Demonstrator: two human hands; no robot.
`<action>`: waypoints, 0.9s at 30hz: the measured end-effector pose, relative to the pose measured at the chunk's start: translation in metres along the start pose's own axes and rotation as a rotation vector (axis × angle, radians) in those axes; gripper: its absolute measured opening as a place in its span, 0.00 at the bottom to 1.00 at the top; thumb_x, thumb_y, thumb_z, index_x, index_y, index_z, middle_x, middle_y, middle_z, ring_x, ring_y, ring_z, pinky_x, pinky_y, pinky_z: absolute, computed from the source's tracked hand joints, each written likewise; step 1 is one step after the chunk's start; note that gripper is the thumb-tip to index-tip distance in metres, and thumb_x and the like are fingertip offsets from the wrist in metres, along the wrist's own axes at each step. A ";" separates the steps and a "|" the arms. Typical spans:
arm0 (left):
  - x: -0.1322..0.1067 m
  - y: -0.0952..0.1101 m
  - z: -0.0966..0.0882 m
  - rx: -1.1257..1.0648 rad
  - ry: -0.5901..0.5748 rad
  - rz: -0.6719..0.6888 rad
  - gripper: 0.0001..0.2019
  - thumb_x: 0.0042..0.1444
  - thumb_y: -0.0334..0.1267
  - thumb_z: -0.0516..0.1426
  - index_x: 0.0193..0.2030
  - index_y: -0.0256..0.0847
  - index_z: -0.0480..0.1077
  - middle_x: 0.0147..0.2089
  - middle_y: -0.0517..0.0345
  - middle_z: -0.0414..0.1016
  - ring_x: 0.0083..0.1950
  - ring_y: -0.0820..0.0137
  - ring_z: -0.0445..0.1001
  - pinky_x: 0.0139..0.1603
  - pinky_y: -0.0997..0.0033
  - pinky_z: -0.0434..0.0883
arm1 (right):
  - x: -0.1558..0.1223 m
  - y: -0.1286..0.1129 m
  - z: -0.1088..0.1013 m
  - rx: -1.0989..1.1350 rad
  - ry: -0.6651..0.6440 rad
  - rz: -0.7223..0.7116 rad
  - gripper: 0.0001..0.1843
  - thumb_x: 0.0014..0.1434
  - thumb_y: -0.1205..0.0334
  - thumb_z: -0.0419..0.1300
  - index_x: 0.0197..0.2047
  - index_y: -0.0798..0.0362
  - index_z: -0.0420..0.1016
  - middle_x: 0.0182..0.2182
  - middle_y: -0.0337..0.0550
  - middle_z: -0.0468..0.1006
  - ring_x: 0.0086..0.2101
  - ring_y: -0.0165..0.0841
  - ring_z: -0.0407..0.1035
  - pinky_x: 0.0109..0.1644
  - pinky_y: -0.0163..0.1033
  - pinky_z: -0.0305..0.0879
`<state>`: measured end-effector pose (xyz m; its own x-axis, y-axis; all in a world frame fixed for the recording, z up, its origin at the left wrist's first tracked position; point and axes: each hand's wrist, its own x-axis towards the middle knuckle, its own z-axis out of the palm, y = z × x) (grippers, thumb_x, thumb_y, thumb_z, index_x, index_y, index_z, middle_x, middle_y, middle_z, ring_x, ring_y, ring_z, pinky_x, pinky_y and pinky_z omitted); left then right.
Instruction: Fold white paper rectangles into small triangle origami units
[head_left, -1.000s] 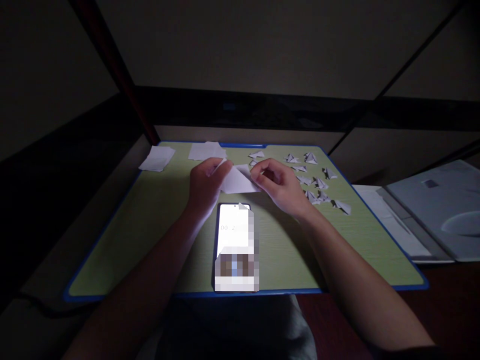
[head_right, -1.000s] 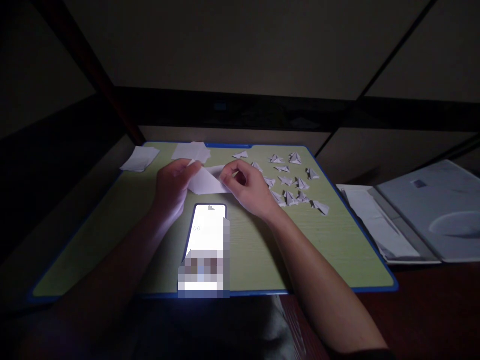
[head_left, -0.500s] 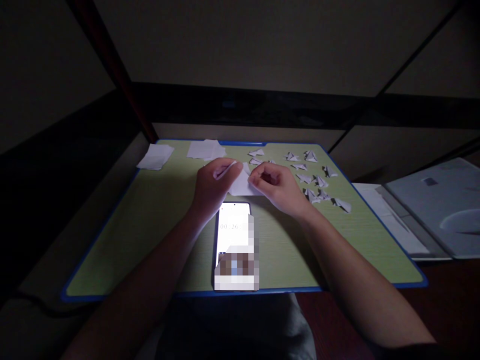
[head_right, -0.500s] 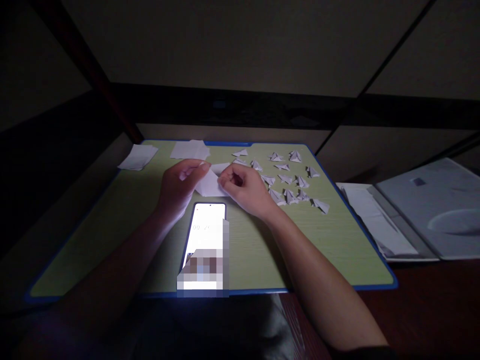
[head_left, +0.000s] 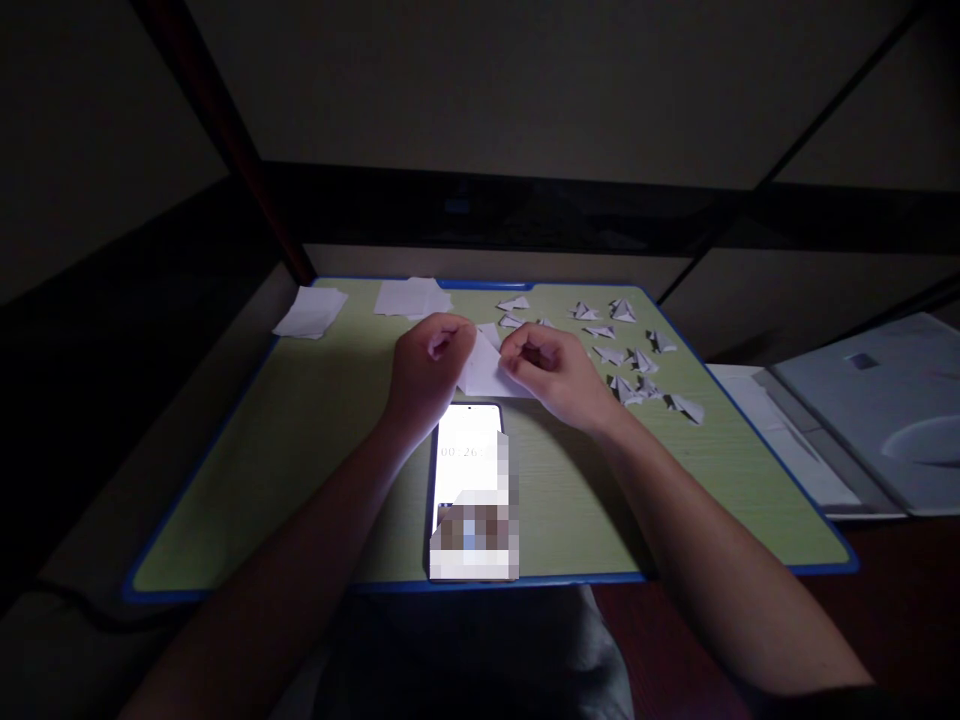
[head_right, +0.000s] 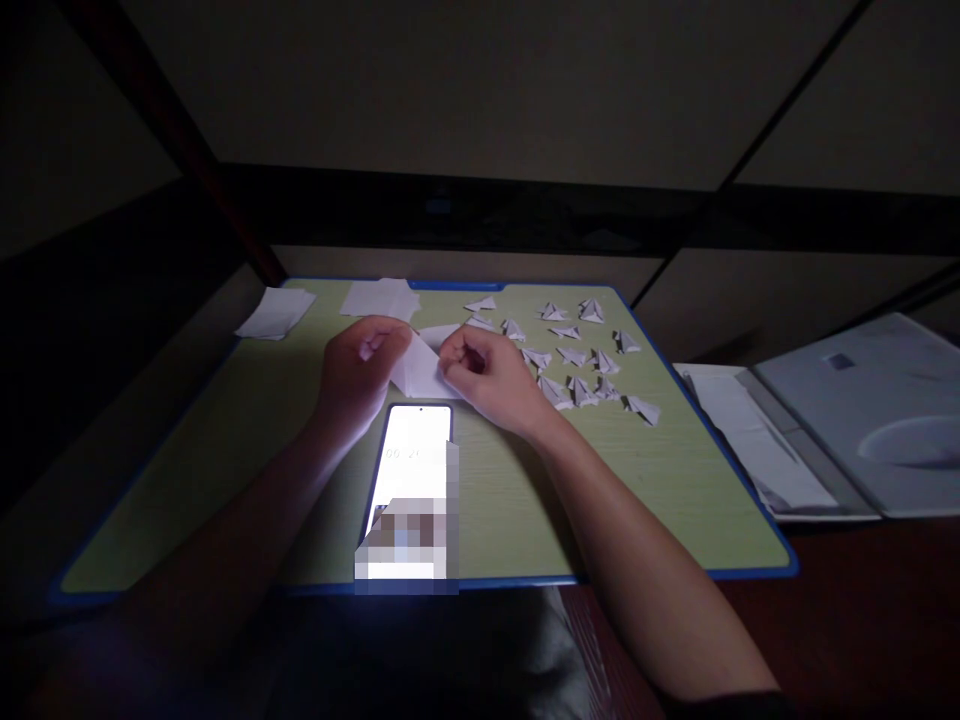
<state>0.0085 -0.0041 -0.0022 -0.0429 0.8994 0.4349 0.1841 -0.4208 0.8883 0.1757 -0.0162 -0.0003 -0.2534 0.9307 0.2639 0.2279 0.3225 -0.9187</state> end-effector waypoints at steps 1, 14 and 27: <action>0.000 0.000 0.000 0.002 0.000 0.006 0.05 0.53 0.35 0.57 0.28 0.40 0.72 0.27 0.58 0.76 0.29 0.71 0.71 0.29 0.72 0.67 | 0.000 0.000 0.000 0.004 0.003 -0.002 0.02 0.51 0.67 0.60 0.29 0.53 0.69 0.25 0.37 0.69 0.26 0.27 0.59 0.29 0.38 0.51; -0.003 0.001 0.000 0.034 -0.055 0.025 0.06 0.53 0.37 0.57 0.29 0.39 0.74 0.28 0.58 0.77 0.30 0.71 0.71 0.30 0.72 0.66 | 0.000 0.001 0.000 0.008 0.000 -0.006 0.02 0.52 0.67 0.59 0.30 0.53 0.69 0.26 0.37 0.69 0.27 0.28 0.60 0.30 0.38 0.52; -0.008 0.005 0.004 0.059 -0.142 0.026 0.06 0.51 0.33 0.57 0.26 0.41 0.75 0.26 0.59 0.77 0.27 0.72 0.69 0.27 0.72 0.65 | 0.000 -0.001 0.000 -0.012 0.036 -0.041 0.01 0.51 0.65 0.59 0.29 0.52 0.69 0.25 0.37 0.68 0.27 0.29 0.60 0.31 0.39 0.53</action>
<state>0.0132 -0.0133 -0.0022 0.1010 0.8979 0.4285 0.2409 -0.4400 0.8651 0.1749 -0.0167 0.0009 -0.2289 0.9223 0.3114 0.2295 0.3620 -0.9035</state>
